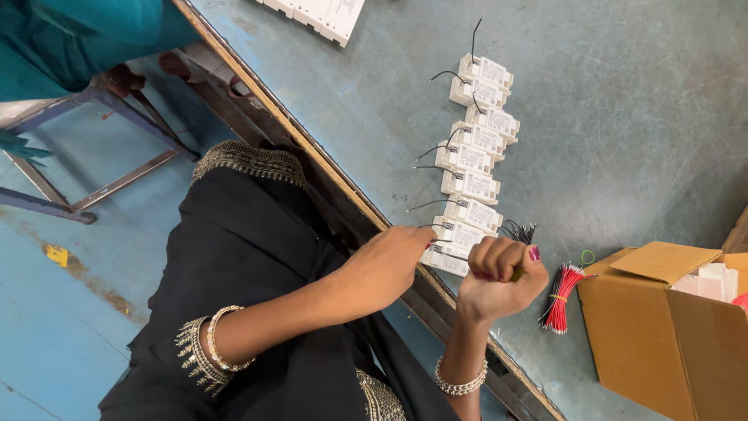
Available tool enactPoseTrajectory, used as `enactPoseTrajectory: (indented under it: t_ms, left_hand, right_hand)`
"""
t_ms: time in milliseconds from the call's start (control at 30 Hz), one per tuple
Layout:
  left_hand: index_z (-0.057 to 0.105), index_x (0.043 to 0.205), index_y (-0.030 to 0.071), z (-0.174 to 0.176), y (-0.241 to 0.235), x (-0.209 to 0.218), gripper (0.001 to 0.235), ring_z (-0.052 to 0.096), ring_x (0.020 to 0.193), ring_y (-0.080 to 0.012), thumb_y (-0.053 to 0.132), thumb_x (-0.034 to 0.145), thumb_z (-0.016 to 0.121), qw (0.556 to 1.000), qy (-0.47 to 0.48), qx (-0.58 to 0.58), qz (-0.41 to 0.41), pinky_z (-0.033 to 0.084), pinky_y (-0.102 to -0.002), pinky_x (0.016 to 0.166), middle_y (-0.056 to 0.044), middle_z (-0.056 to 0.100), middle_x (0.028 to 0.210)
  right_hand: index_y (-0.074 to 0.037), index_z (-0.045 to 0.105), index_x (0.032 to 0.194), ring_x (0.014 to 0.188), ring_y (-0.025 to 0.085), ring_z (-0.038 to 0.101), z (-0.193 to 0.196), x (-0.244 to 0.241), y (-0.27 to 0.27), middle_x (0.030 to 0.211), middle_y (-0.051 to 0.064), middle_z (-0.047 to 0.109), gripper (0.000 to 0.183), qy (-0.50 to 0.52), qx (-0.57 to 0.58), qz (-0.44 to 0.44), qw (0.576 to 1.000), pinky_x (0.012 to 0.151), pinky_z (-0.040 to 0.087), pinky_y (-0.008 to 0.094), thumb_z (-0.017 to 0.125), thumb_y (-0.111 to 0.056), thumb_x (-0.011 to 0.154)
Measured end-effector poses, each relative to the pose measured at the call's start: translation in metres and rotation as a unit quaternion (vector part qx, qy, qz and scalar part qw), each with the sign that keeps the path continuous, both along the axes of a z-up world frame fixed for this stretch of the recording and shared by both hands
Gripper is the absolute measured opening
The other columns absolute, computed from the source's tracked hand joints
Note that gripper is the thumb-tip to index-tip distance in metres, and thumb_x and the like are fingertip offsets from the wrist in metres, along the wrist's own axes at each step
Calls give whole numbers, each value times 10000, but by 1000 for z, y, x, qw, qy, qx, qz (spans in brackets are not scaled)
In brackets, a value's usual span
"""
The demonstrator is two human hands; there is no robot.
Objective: The person uses a screwdriver to attach red and black wires to a row of white electrical components on a table. They repeatedly insert wire ends into terminals and tighten screws, then move the wired components aside and bring new ones into place to continue the process.
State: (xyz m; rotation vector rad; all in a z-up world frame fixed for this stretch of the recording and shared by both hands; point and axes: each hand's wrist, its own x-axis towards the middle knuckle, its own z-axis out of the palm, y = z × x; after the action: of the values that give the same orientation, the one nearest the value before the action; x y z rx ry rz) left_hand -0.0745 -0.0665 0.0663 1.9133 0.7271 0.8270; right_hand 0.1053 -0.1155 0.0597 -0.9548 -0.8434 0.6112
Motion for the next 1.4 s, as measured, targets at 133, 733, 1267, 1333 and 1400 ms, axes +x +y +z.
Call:
enactPoseTrajectory:
  t_ms: [133,733,1267,1333,1400]
  left_hand:
    - [440,1327,14,-1,4,5,501,662,734,-431,-51,839,531,990,108,-80,-39,505,-514,656,-219,663,741]
    - [579,964,53,-42,7,20,153,665,590,-355,189,934,642,998,29,-42,47,505,-460,564,-106,655,605]
    - [634,871,29,-48,1,28,120,684,617,-362,146,875,659,995,41,-50,69,535,-457,576,-153,664,629]
    - [632,874,28,-49,0,29,120,687,625,-365,145,875,657,996,38,-46,70,537,-459,583,-158,666,637]
    - [632,875,28,-51,0,30,118,687,634,-368,143,875,656,996,32,-33,73,535,-462,589,-161,666,644]
  right_hand:
    - [-139,263,627,496,120,130,-2,1,0,534,-1,223,446,19,5,6,1000,451,140,312,348,-265,1046]
    - [-140,237,626,492,106,117,0,-4,4,538,-9,198,447,28,5,-24,999,460,111,309,379,-257,1034]
    - [-139,230,624,495,108,118,-2,-2,5,547,-8,195,433,24,10,-27,999,461,120,305,372,-243,1020]
    - [-139,230,626,497,109,116,-4,-2,5,549,-9,196,432,25,12,-24,999,463,121,306,374,-243,1020]
    - [-140,230,628,499,109,115,-4,-2,4,551,-9,196,433,25,12,-21,999,465,121,308,376,-247,1022]
